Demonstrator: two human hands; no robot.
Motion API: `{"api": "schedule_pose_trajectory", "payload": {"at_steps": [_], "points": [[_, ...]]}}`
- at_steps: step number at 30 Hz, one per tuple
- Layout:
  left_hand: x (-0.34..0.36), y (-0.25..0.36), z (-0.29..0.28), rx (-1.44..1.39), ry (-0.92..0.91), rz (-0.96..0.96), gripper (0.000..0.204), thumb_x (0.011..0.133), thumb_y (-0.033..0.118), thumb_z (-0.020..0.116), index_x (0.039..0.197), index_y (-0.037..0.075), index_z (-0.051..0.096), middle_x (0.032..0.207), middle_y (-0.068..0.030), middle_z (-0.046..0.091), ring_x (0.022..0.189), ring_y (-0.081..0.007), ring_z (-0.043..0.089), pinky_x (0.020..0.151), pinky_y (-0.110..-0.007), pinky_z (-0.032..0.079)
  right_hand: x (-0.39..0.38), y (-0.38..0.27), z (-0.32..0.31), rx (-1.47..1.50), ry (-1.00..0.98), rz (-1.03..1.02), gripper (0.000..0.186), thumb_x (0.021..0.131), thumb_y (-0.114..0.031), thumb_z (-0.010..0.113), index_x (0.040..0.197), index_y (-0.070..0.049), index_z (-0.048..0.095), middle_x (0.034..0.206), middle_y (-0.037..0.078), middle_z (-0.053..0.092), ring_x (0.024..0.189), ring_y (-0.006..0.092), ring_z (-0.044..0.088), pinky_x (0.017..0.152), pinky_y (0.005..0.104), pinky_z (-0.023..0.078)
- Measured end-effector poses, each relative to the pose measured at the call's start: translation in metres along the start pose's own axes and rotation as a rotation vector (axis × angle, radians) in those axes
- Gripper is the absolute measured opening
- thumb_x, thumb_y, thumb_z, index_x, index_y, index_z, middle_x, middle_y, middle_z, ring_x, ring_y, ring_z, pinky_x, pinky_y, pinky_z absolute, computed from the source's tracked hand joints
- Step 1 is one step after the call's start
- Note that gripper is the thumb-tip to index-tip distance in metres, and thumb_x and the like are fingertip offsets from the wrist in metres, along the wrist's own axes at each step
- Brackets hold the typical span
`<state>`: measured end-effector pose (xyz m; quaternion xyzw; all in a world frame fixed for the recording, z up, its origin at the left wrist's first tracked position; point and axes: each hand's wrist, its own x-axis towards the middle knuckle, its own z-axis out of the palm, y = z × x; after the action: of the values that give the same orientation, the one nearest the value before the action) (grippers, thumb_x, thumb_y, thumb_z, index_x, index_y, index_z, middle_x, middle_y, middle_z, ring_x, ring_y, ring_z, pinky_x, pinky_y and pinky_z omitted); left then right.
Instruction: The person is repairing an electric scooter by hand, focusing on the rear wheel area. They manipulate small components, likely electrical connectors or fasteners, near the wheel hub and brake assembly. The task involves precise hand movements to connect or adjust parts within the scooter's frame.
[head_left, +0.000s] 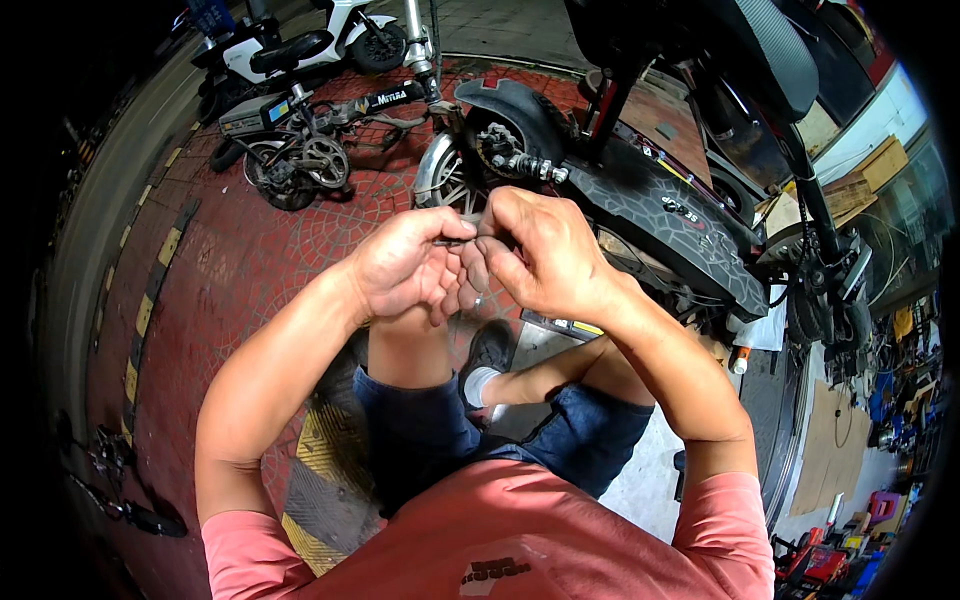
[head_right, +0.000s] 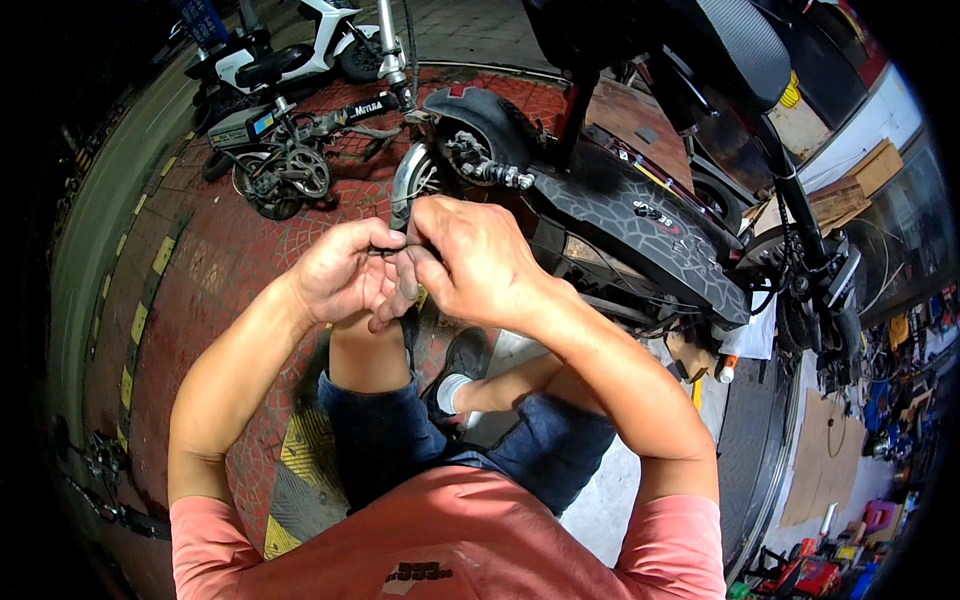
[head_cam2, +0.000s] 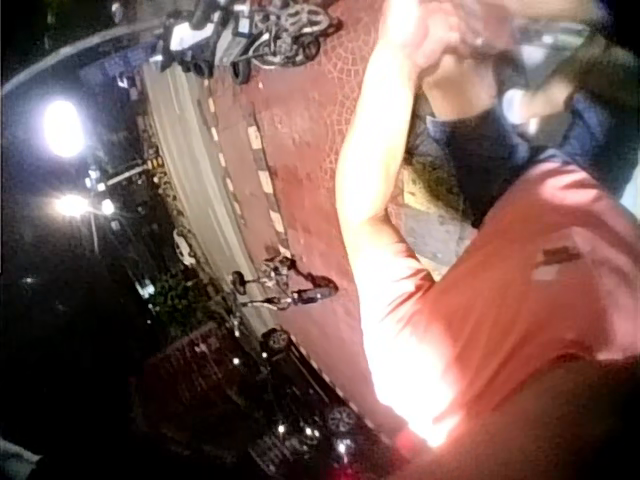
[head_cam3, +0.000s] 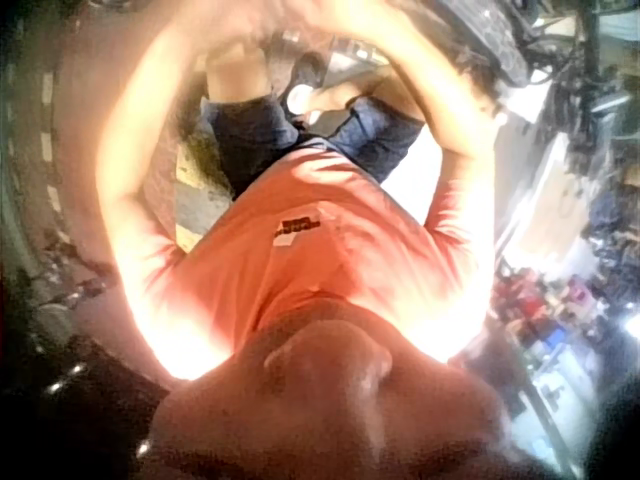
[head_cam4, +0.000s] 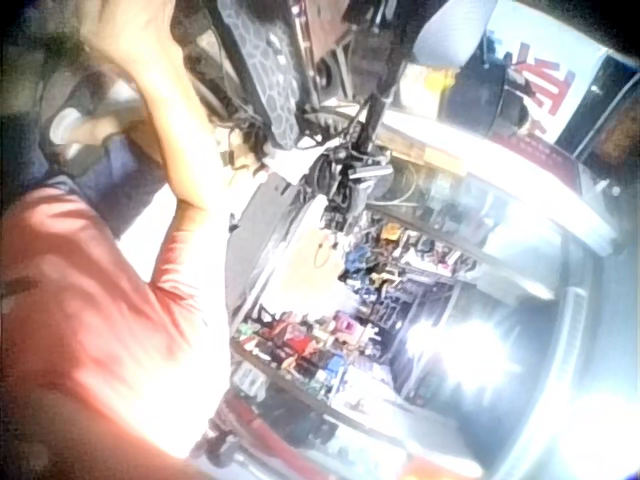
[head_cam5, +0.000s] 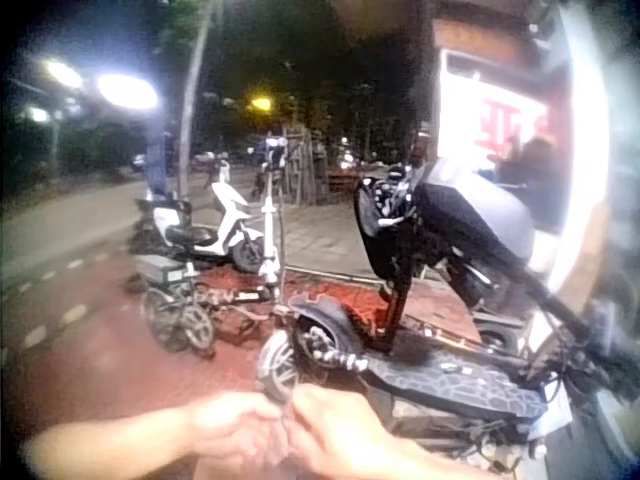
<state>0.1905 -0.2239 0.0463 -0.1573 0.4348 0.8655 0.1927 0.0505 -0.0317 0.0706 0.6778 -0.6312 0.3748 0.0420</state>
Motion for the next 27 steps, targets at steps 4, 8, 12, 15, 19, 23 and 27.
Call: {"api": "schedule_pose_trajectory", "payload": {"at_steps": [4,8,12,15,19,23,27], "points": [[0.007,-0.004,-0.008,0.053,-0.085,0.092,0.040,0.103,0.025,0.056,0.096,-0.011,0.071,0.078,-0.0186,0.073,0.059,-0.0255,0.070,0.055,-0.040,0.060,-0.006,-0.002,-0.001,-0.026,0.016,-0.072,0.022,0.083,-0.008,0.073,0.090,-0.003,0.053,0.082,0.017,0.060,0.082,0.0440,0.064,0.070,0.0523,0.051],[0.003,-0.002,0.002,0.678,0.105,0.294,0.026,0.096,0.015,0.063,0.099,-0.009,0.073,0.077,-0.0139,0.072,0.062,-0.0237,0.071,0.059,-0.042,0.058,-0.013,0.003,-0.005,0.025,-0.044,0.019,0.017,0.088,-0.007,0.074,0.092,0.000,0.059,0.082,0.017,0.064,0.082,0.0425,0.067,0.070,0.0491,0.053],[0.009,-0.005,0.012,1.789,0.314,1.092,0.018,0.083,0.017,0.072,0.095,0.004,0.070,0.079,-0.0061,0.066,0.073,-0.0260,0.066,0.066,-0.042,0.051,-0.019,0.021,-0.008,0.460,-0.202,0.422,0.016,0.100,-0.012,0.075,0.094,0.001,0.068,0.074,0.010,0.070,0.063,0.0133,0.066,0.057,0.0348,0.051],[0.002,0.006,0.029,2.213,0.395,1.342,0.026,0.076,0.030,0.080,0.087,0.012,0.065,0.084,-0.0019,0.057,0.083,-0.0225,0.060,0.072,-0.040,0.046,-0.008,0.028,-0.020,1.038,-0.346,0.832,0.014,0.103,-0.012,0.072,0.093,-0.003,0.072,0.078,0.003,0.073,0.058,0.0069,0.057,0.051,0.0226,0.042],[0.001,0.019,0.028,2.314,0.367,1.449,0.027,0.074,0.030,0.080,0.087,0.011,0.065,0.085,-0.0008,0.058,0.084,-0.0224,0.060,0.074,-0.039,0.046,-0.004,0.033,-0.015,1.172,-0.284,0.761,0.012,0.098,-0.010,0.073,0.088,-0.005,0.070,0.078,0.003,0.070,0.058,0.0046,0.051,0.053,0.0233,0.040],[0.004,0.014,0.022,1.936,0.259,1.198,0.015,0.084,0.014,0.068,0.091,0.001,0.072,0.082,-0.0077,0.067,0.072,-0.0283,0.064,0.066,-0.040,0.051,-0.010,0.017,-0.003,0.632,-0.129,0.518,0.013,0.089,-0.010,0.071,0.082,-0.004,0.062,0.069,0.003,0.059,0.063,0.0091,0.050,0.057,0.0328,0.041],[-0.001,0.020,0.016,0.575,0.038,0.218,0.056,0.103,0.034,0.041,0.101,-0.009,0.076,0.095,-0.0193,0.080,0.070,-0.0218,0.073,0.057,-0.031,0.058,-0.011,-0.003,-0.006,0.141,0.004,0.021,0.016,0.080,-0.012,0.068,0.082,-0.003,0.056,0.075,0.015,0.059,0.070,0.0378,0.063,0.063,0.0463,0.051]]}}
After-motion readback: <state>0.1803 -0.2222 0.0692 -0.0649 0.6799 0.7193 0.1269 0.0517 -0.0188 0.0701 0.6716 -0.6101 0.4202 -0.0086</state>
